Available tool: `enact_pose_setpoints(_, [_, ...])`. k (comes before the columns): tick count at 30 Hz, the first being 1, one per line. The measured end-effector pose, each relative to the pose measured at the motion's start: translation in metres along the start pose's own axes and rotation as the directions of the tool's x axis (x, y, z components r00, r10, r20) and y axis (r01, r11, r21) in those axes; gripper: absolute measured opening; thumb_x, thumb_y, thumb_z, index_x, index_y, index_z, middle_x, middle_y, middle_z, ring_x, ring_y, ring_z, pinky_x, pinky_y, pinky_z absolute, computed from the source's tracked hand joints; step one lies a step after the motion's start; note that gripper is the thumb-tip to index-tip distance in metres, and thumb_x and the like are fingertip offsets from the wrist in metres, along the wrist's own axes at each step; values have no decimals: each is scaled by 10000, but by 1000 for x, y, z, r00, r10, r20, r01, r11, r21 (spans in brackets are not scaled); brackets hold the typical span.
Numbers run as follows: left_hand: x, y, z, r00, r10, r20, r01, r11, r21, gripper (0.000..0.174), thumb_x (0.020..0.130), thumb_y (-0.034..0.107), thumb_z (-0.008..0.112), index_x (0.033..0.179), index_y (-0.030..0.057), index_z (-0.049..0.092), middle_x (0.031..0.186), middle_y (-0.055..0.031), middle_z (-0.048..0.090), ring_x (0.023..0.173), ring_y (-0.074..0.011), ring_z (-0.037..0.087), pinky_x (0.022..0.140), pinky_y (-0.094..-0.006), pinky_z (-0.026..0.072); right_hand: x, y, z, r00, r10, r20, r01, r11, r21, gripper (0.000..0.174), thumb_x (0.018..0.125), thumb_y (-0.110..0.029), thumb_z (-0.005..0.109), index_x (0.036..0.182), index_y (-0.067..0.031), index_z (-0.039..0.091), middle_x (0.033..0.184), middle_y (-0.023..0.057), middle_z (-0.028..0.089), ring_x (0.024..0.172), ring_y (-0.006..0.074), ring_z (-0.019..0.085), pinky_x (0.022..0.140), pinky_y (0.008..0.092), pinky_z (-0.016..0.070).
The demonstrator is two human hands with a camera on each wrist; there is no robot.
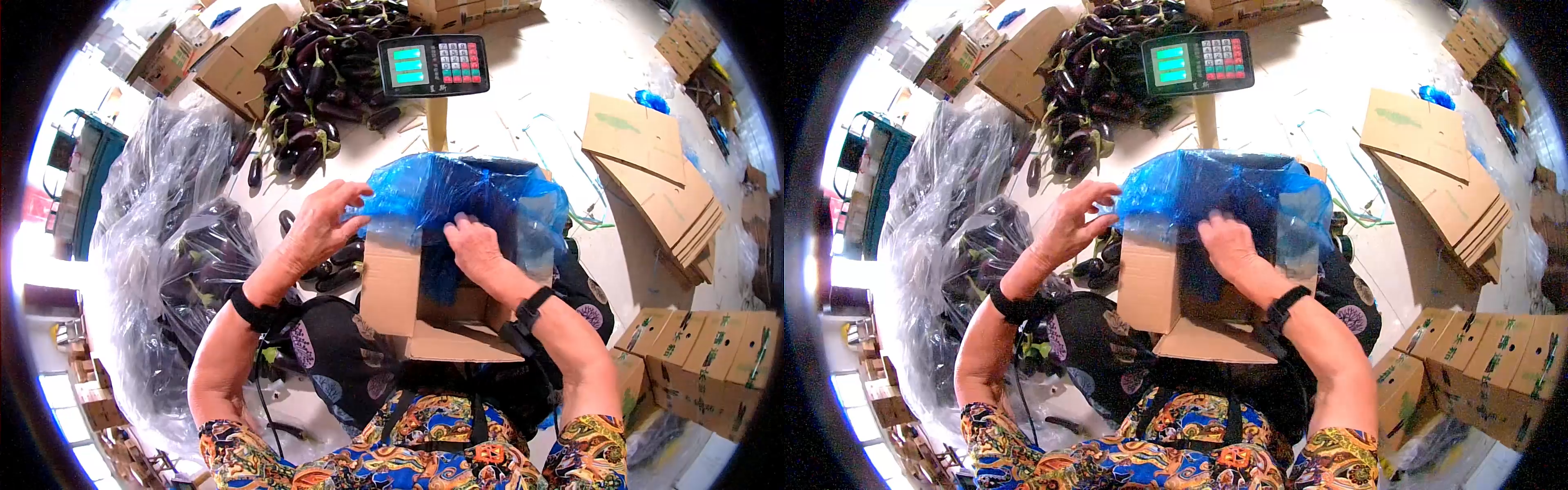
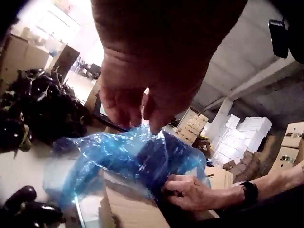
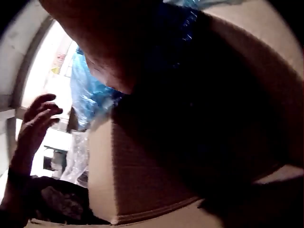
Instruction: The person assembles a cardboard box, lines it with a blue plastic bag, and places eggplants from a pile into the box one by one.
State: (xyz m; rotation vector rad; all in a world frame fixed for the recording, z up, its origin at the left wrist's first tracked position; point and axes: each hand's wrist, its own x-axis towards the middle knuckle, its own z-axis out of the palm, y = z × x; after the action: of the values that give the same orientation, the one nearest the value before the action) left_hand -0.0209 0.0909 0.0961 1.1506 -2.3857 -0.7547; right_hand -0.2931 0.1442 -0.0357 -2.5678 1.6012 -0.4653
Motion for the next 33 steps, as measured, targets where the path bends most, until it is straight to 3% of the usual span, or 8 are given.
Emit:
enact_pose_setpoints(5, [0,13,5,996,34,86,-49,984,171,743,703,114,789,1367,88,456,1251,-173,522,1160,-341,521,974,-406,455,-17,-3,-70,993,94,-68,-47,863,503,52,896,-72,559,897,-52,511,852,123,610,650,229,569,596,311,494])
enact_pose_setpoints(8, [6,23,20,980,114,160,-149,963,226,915,619,129,850,1415,99,400,1326,-182,463,1251,-381,427,1075,-441,361,-21,-10,-140,883,202,424,-465,247,850,48,913,-83,540,914,-63,496,821,71,630,581,103,502,527,220,427])
enact_pose_setpoints(12, [9,44,41,965,210,160,-249,926,283,632,687,113,775,1262,99,514,1186,-121,526,1157,-355,482,961,-470,414,-46,-8,-197,874,238,423,-420,-65,905,77,954,-123,539,922,-72,491,787,31,614,540,34,461,462,165,341])
enact_pose_setpoints(15, [11,44,46,936,271,224,-324,912,251,177,772,38,614,940,80,576,815,-100,557,863,-350,561,741,-468,438,-70,-9,-231,848,166,503,-517,49,855,91,931,-130,574,930,-78,499,733,9,581,530,33,450,465,176,346])
enact_pose_setpoints(18, [-18,66,36,911,285,297,-294,956,-14,77,799,62,601,869,89,586,776,-120,586,792,-350,611,689,-460,472,-105,1,-249,767,57,639,-625,296,723,108,901,-134,609,944,-57,547,718,6,589,562,58,500,481,220,388])
enact_pose_setpoints(27, [-163,111,81,667,117,736,-215,976,40,49,778,104,592,824,88,584,820,-100,573,860,-316,604,725,-469,460,-199,-37,-162,747,-152,648,-125,924,362,155,838,-122,564,933,-46,660,751,161,667,714,354,666,630,469,520])
enact_pose_setpoints(32, [-192,52,176,821,146,551,-351,892,286,273,765,124,596,1029,83,655,1010,-157,613,937,-361,602,809,-521,444,-219,-45,-82,794,41,607,-95,994,58,279,803,-89,545,1049,-6,648,1004,229,656,870,393,656,782,478,534])
enact_pose_setpoints(33, [-189,51,183,861,213,462,-394,854,340,321,761,128,599,1072,79,661,1047,-169,616,952,-371,601,826,-531,440,-220,-41,-70,929,-18,370,-19,995,95,284,804,-66,542,1066,-10,635,1040,222,648,930,392,634,806,471,517])
